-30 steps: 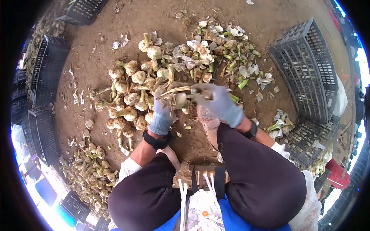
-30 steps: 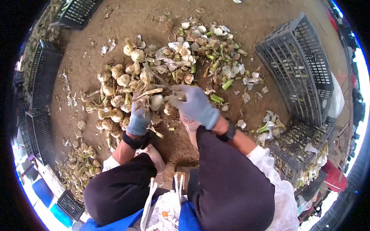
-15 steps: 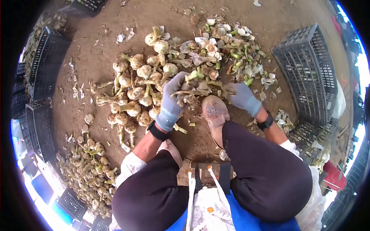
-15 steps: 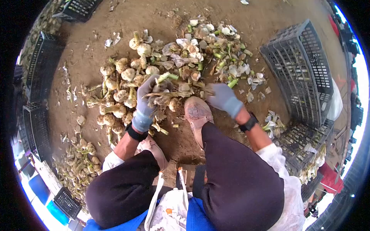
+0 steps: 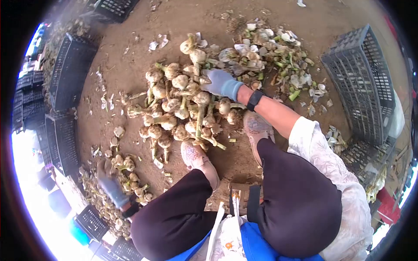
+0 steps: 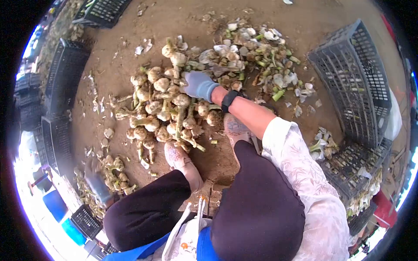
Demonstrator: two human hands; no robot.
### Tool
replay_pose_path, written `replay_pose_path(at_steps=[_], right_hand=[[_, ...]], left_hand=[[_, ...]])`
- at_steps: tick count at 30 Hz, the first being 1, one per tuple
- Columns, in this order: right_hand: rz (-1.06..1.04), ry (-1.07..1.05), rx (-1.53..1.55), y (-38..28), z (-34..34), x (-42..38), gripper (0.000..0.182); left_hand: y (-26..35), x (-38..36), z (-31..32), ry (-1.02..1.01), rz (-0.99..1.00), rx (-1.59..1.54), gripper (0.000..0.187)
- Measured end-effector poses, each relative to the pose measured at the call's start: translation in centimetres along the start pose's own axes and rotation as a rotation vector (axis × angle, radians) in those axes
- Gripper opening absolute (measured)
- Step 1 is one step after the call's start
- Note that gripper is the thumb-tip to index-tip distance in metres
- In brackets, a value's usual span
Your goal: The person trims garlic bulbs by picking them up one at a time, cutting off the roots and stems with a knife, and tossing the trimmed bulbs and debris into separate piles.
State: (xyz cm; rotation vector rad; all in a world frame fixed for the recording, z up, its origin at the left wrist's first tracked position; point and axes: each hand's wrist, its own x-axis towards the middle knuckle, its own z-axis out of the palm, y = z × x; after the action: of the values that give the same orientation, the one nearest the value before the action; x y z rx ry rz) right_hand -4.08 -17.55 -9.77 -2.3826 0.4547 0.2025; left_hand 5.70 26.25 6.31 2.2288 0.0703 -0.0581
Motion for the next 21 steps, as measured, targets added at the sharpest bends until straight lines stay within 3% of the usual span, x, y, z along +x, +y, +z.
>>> replay_pose_path(at_steps=[1,2,3,4,5,7,8,9,10,12,13,14,16,17,20,21], right_hand=[[-0.008,-0.027,-0.009,0.1,0.4,0.2,0.05],[-0.014,-0.031,-0.017,0.4,0.1,-0.2,0.05],[0.025,-0.033,0.159,0.7,-0.6,-1.2,0.05],[0.066,-0.033,0.336,1.1,-1.3,-2.3,0.051],[0.116,0.069,0.248,-0.3,-3.2,-4.6,0.05],[0.103,0.193,0.259,-2.0,-5.7,-8.2,0.045],[-0.056,0.32,0.308,-2.2,-5.7,-9.7,0.042],[-0.213,0.447,0.359,-2.4,-5.7,-11.0,0.042],[-0.205,0.444,0.352,-2.9,-5.8,-12.0,0.042],[-0.373,0.394,0.42,-4.1,-6.3,-13.4,0.042],[-0.233,0.193,0.714,-3.6,-7.0,-14.3,0.045],[-0.228,0.193,0.712,-2.5,-7.5,-14.6,0.045],[-0.342,0.41,0.306,-1.0,-8.0,-15.2,0.04],[-0.168,0.219,0.244,-1.1,-8.3,-16.0,0.041],[-0.231,0.292,0.023,-0.5,-7.3,-16.3,0.036],[-0.196,0.25,-0.04,-0.8,-7.4,-16.1,0.031]], left_hand=[[1.8,-1.4,3.0,-0.193,0.276,-0.05,0.051],[4.5,-2.7,6.5,-0.421,0.177,-0.268,0.047],[5.6,-3.5,10.0,-0.623,0.292,-0.427,0.031],[7.7,-4.0,13.3,-0.769,0.111,-0.371,0.032],[8.7,-4.8,16.2,-0.853,-0.017,-0.516,0.033],[10.1,-5.7,20.9,-1.08,0.168,-0.577,0.039],[9.5,-5.2,23.0,-1.184,0.302,-0.404,0.039],[11.0,-6.1,24.3,-1.295,0.292,-0.41,0.037],[12.2,-7.0,25.3,-1.411,0.282,-0.413,0.036],[10.4,-7.6,26.6,-1.423,0.249,-0.459,0.036],[10.9,-8.4,27.1,-1.076,0.874,-0.366,0.033],[11.5,-9.3,27.1,-1.186,0.393,-0.585,0.038],[9.6,-10.0,28.3,-1.117,0.072,-0.633,0.044],[8.9,-10.2,27.6,-1.109,-0.17,-0.491,0.052],[5.9,-11.0,29.9,-0.972,-0.17,-0.646,0.055],[6.8,-10.8,29.4,-0.982,0.128,-0.315,0.056]])
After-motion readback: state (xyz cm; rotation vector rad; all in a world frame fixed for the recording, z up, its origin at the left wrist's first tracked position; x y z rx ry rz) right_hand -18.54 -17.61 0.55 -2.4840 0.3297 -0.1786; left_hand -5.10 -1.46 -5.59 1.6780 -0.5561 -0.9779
